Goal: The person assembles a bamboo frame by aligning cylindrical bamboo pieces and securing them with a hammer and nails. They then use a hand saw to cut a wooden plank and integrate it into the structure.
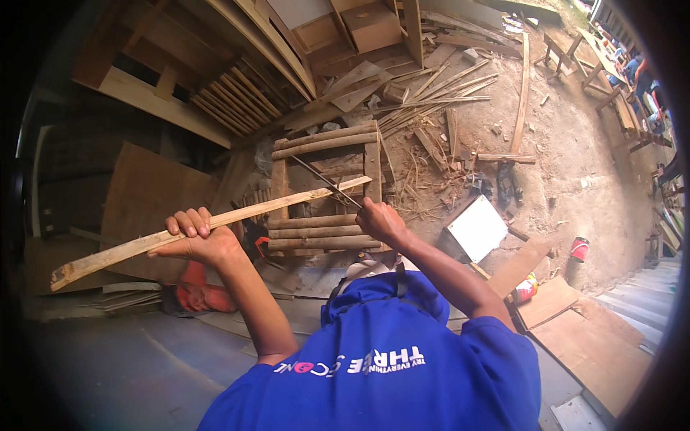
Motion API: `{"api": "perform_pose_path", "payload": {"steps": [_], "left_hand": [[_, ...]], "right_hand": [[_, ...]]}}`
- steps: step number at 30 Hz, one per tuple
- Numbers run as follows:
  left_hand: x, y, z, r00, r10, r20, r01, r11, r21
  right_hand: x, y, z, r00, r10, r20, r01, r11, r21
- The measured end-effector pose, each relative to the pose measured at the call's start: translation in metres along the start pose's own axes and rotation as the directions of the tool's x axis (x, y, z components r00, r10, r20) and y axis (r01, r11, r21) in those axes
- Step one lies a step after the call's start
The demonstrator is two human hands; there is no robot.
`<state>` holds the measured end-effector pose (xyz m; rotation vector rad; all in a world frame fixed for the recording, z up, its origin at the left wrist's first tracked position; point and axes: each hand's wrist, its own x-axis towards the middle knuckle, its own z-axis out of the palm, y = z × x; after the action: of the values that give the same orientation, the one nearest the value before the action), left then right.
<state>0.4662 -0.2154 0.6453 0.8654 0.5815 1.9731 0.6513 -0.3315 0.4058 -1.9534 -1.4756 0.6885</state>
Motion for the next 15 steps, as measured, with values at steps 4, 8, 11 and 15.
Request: {"api": "perform_pose_path", "payload": {"steps": [4, 8, 11, 15], "left_hand": [[0.002, 0.001, 0.000, 1.000, 0.002, -0.013, -0.002, 0.999, 0.043], [0.000, 0.000, -0.003, 0.999, 0.000, -0.050, -0.001, 1.000, -0.026], [0.004, -0.002, 0.000, 0.997, 0.067, 0.043, -0.070, 0.993, 0.093], [0.003, -0.003, 0.001, 1.000, 0.015, 0.023, -0.017, 0.998, 0.067]], "right_hand": [[0.001, 0.004, 0.003, 0.979, -0.203, 0.006, 0.201, 0.974, 0.108], [0.007, 0.020, -0.002, 0.993, 0.110, -0.051, -0.113, 0.992, -0.061], [0.008, 0.029, -0.005, 0.990, -0.025, 0.139, 0.021, 0.999, 0.033], [0.010, 0.042, -0.007, 0.987, 0.158, 0.017, -0.155, 0.982, -0.107]]}}
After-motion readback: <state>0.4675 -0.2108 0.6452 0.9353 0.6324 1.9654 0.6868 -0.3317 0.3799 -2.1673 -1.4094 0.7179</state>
